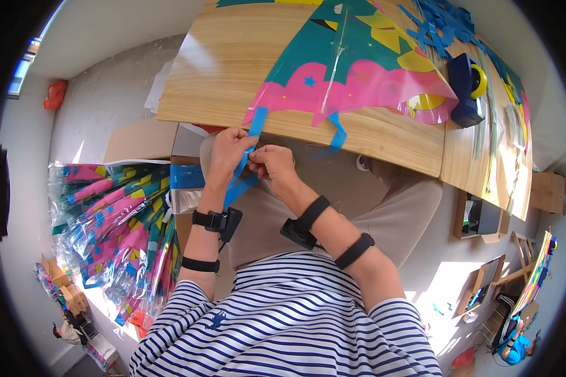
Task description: Attaching plastic reinforcement strips and tape to a Pikachu-themed kite.
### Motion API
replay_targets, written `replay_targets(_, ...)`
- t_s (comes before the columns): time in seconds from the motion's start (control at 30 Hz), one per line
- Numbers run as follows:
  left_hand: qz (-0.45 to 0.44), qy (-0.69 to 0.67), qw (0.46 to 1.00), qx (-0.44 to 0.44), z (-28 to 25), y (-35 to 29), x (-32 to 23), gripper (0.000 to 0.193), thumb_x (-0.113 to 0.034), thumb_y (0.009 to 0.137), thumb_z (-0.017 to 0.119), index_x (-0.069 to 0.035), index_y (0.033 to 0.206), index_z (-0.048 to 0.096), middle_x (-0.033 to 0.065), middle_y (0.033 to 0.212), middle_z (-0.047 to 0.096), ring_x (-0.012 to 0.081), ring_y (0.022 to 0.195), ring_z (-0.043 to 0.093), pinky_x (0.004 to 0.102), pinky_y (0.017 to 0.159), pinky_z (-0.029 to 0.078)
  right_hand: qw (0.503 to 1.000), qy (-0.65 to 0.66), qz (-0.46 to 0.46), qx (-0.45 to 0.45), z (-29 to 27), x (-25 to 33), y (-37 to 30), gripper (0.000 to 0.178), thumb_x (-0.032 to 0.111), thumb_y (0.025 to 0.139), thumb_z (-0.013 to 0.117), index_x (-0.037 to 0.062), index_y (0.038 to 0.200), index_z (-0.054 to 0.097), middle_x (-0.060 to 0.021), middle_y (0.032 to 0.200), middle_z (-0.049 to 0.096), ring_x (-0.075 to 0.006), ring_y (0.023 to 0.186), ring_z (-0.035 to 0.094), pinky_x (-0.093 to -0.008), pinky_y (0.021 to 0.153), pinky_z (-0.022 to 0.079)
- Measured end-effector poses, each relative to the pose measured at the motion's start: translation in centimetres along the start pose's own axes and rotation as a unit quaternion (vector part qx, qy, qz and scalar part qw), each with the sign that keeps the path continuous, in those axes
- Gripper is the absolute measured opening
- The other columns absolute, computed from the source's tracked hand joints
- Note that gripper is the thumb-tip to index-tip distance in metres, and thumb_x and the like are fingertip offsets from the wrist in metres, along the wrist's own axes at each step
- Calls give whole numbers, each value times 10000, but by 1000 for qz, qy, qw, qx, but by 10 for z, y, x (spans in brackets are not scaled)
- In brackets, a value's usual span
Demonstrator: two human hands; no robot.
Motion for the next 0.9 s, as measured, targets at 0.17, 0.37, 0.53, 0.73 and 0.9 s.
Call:
replay_targets(0.17, 2, 0, 1000, -20, 2, 0, 2, 188, -139, 778, 779, 16, 803, 674, 48, 707, 659, 95, 651, 574, 283, 584, 454, 1000, -17, -5, -4, -1, 0, 0, 66, 101, 849, 707, 54, 822, 668, -69, 673, 660, -123, 511, 549, -268, 516, 442)
replay_targets(0.37, 15, 15, 999, -24, 1, 0, 4, 215, -153, 755, 785, 26, 792, 673, 81, 679, 652, 128, 626, 579, 315, 585, 469, 999, 28, -7, -42, -1, 3, -3, 139, 155, 861, 724, 60, 782, 662, -48, 668, 634, -102, 508, 505, -277, 488, 405)
replay_targets(0.53, 12, 54, 998, -30, 0, -3, 3, 210, -162, 751, 770, 19, 792, 672, 91, 658, 639, 143, 607, 576, 322, 582, 465, 998, 52, -11, -39, 0, 9, 3, 165, 194, 882, 727, 56, 810, 673, -28, 662, 594, -98, 522, 470, -276, 488, 373)
replay_targets(0.73, 6, 54, 998, -33, -1, -3, 2, 206, -168, 758, 755, 16, 786, 667, 97, 658, 640, 146, 611, 585, 322, 587, 468, 997, 62, 5, -56, 7, 12, 10, 159, 194, 906, 712, 66, 828, 657, -14, 653, 585, -98, 520, 473, -268, 510, 382)
replay_targets(0.9, -5, 22, 1000, -2, -1, -6, -6, 101, -55, 820, 726, 9, 825, 649, -4, 713, 615, 51, 660, 523, 243, 570, 402, 990, 116, 51, -64, 9, 12, 11, 174, 217, 894, 711, 78, 813, 644, -3, 631, 587, -94, 502, 466, -279, 508, 380)
Point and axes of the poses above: each hand's wrist, its own y-axis towards the middle knuckle, its own z-axis out of the palm, x = y × z, the point moved 2 cm from there along y, towards the middle knuckle
